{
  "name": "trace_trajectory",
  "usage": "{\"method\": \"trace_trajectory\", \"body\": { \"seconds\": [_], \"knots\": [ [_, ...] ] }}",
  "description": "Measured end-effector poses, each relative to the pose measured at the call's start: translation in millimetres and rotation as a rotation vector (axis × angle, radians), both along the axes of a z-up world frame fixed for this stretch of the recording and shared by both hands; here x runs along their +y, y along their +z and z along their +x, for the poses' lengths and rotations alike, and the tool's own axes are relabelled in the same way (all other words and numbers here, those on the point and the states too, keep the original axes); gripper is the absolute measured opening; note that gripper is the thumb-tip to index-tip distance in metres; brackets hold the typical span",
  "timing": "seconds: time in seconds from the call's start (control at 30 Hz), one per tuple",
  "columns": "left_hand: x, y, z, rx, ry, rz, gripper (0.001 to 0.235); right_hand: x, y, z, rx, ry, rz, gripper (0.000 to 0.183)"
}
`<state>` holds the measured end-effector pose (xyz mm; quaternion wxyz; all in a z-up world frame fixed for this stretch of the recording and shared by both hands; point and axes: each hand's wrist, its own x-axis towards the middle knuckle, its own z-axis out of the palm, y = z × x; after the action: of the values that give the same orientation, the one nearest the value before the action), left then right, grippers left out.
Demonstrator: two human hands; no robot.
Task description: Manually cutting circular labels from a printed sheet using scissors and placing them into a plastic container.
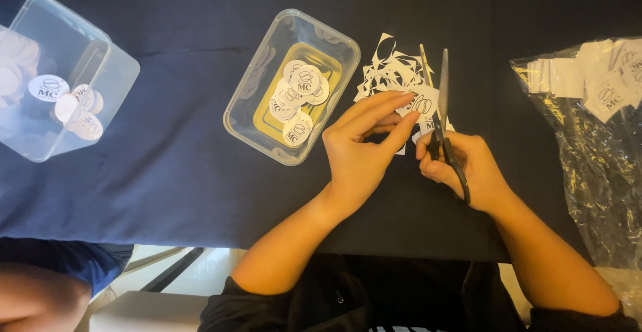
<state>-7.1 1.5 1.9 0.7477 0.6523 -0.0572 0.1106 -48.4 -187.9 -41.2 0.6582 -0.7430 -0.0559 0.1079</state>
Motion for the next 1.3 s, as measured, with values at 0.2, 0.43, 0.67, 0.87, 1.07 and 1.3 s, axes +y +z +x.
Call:
{"method": "trace_trajectory", "body": {
  "seconds": [0.2,0.43,0.67,0.87,1.07,1.3],
  "knots": [
    [0.3,0.0,2.0,-0.01,0.0,0.031,0.024,-0.1,-11.1,-4.8,-0.016,-0.022,0.096,0.035],
    [-0.1,-0.5,3.2,-0.014,-0.014,0.056,0.025,1.2,-9.8,-2.2,-0.012,-0.018,0.161,0.031],
    [-3.7,-4.8,0.4,-0.022,0.017,0.042,0.026,5.5,-6.5,-3.4,-0.047,-0.006,0.18,0.028],
    [-5.6,-6.4,-0.9,-0.021,0.033,0.037,0.026,10.5,-5.3,-3.2,-0.058,-0.007,0.161,0.025],
    [-9.2,-10.5,-0.5,-0.004,0.041,0.033,0.028,8.3,-6.1,-1.8,-0.064,-0.009,0.196,0.021],
    [-9.0,-9.5,-1.8,0.051,-0.013,-0.06,0.064,11.4,1.3,-2.3,-0.05,-0.012,0.247,0.02]
  ]
}}
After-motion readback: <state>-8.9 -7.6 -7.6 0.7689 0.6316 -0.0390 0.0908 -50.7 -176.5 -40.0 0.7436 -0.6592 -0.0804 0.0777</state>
